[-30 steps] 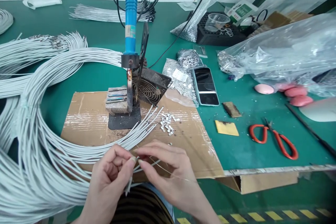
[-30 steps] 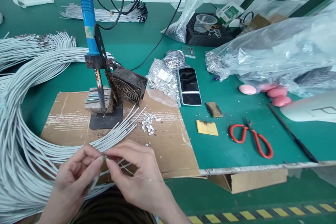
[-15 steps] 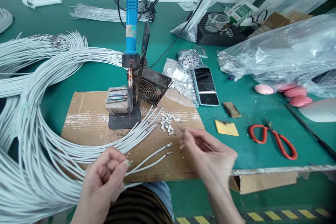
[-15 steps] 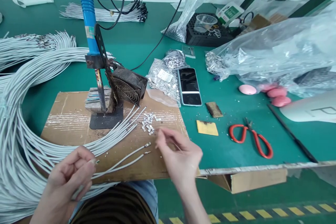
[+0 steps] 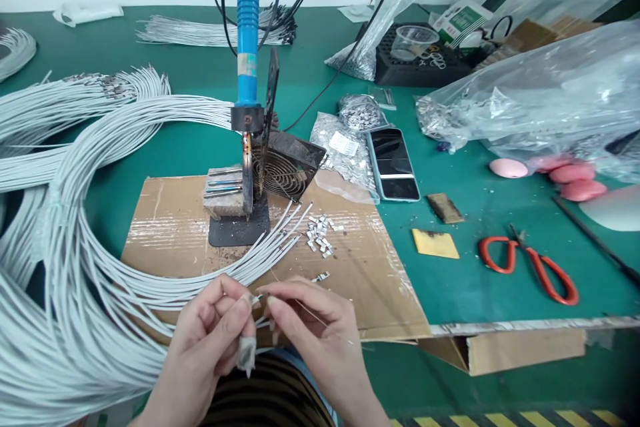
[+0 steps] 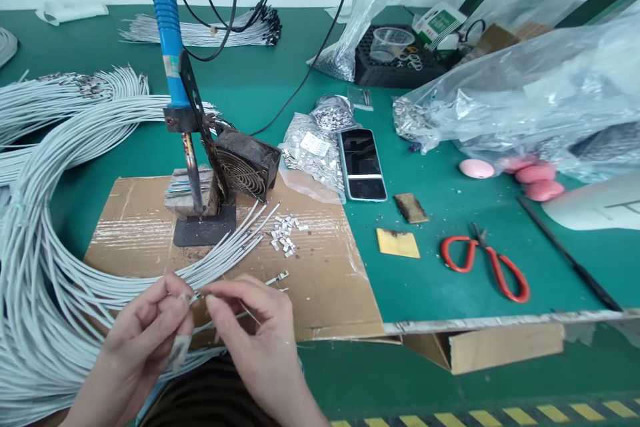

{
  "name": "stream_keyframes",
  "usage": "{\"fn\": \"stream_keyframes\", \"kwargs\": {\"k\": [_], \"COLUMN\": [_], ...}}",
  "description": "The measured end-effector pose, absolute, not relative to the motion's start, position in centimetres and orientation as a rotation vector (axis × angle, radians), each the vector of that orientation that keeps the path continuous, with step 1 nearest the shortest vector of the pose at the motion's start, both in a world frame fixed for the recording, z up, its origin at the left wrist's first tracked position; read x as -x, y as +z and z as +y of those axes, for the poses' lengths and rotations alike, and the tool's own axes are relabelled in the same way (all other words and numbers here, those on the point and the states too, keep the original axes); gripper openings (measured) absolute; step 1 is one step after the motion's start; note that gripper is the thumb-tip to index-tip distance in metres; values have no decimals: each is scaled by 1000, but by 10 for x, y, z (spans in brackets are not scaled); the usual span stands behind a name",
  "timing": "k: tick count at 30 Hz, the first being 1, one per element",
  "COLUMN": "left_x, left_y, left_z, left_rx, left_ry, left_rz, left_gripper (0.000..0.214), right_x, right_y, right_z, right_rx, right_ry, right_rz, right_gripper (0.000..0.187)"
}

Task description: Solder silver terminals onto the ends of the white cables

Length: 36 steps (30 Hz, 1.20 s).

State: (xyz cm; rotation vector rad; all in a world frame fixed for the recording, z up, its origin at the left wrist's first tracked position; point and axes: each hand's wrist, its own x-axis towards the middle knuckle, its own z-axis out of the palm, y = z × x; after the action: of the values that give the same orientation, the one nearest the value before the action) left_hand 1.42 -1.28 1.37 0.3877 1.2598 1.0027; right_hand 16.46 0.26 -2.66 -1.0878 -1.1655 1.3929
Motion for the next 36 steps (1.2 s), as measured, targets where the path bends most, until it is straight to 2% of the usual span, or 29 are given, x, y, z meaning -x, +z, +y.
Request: {"fn": "stream_keyframes", "kwargs": {"k": [4, 15, 22, 24, 28, 30, 33, 36], "left_x": [-14, -19, -25, -24, -21, -20, -21, -21], "left_y": [13, 11, 10, 11, 10, 9, 9, 10], "left_z": [-14, -19, -21, -20, -16, -15, -16, -17], "left_rx": [-374, -360, -392, -407, -405, -388, -391, -407], "left_ry": [1008, 999, 929, 906, 859, 844, 861, 899], "left_rz": [1249, 1243, 1288, 1302, 1341, 1359, 1354, 1318], "left_gripper": [52, 53, 57, 59, 66, 67, 66, 59], "right_x": [-160, -150, -156, -190, -305, -365, -429, -458], "right_y": [-21, -20, -24, -29, -33, -29, -21, -17], "right_z": [2, -2, -6, 1, 22, 33, 51, 68], "right_rx": [1083, 1149, 1136, 1317, 1906, 2189, 2520, 2678], "right_ry": [1455, 1267, 611, 534, 178, 58, -9, 88], "right_rz": [-1131, -1060, -1492, -1576, -1269, -1118, -989, -1012], "right_gripper": [14, 14, 19, 18, 34, 34, 24, 39]}}
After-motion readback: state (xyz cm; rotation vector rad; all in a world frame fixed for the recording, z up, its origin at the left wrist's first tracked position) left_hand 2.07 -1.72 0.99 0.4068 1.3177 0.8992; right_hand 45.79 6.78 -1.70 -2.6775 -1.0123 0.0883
